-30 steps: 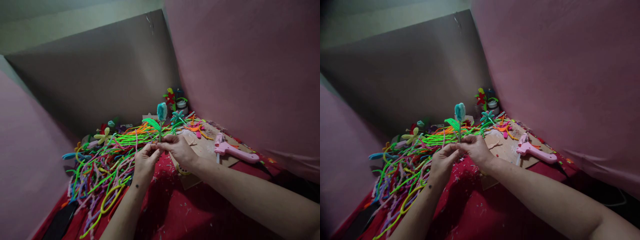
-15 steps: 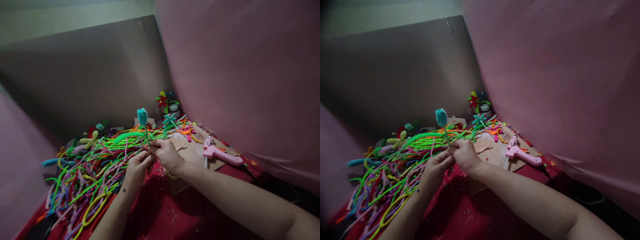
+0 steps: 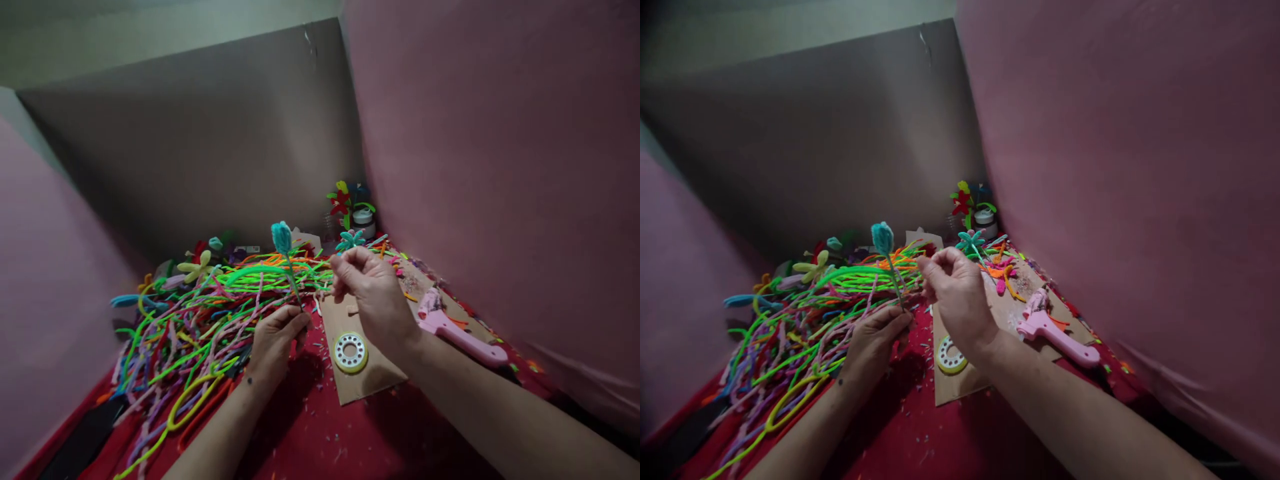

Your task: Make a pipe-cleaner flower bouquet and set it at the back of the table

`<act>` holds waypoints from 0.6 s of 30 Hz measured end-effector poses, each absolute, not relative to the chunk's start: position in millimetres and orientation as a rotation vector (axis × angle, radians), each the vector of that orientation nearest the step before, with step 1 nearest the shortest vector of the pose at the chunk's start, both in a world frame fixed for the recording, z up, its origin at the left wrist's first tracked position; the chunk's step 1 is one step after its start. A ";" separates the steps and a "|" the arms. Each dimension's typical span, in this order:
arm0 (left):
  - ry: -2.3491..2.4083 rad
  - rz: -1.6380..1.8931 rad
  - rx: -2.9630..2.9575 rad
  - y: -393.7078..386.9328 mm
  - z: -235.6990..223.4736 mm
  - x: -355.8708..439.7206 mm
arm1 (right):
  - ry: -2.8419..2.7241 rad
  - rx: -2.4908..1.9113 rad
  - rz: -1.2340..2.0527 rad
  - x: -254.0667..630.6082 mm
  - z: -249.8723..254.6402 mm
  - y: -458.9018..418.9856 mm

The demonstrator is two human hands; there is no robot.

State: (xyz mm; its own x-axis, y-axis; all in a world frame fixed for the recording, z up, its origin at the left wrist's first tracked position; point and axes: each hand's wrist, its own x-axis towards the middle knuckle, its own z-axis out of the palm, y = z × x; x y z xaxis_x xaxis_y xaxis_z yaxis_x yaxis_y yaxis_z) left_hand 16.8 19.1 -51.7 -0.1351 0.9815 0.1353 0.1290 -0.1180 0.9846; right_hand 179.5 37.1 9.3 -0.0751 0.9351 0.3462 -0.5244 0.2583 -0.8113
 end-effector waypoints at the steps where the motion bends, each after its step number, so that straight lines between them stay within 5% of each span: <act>1: 1.347 1.344 1.319 19.1 -52.6 16.6 | -1.072 -0.498 1.275 183.4 9.5 40.5; 11: 1.315 1.322 1.298 17.8 -51.9 19.4 | -1.222 -0.654 1.183 196.5 22.6 33.4; 18: 1.300 1.360 1.375 13.6 -51.2 22.6 | -1.646 -0.316 1.608 186.9 -20.6 -38.2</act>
State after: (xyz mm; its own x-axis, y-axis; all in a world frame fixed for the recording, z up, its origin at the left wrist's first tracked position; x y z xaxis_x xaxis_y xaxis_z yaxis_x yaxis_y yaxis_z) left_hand 22.6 13.6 -51.2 -0.1011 0.9790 0.1769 0.1323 -0.1630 0.9777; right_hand 186.9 -38.2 -20.6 -0.6515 0.6680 0.3597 -0.3439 0.1625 -0.9248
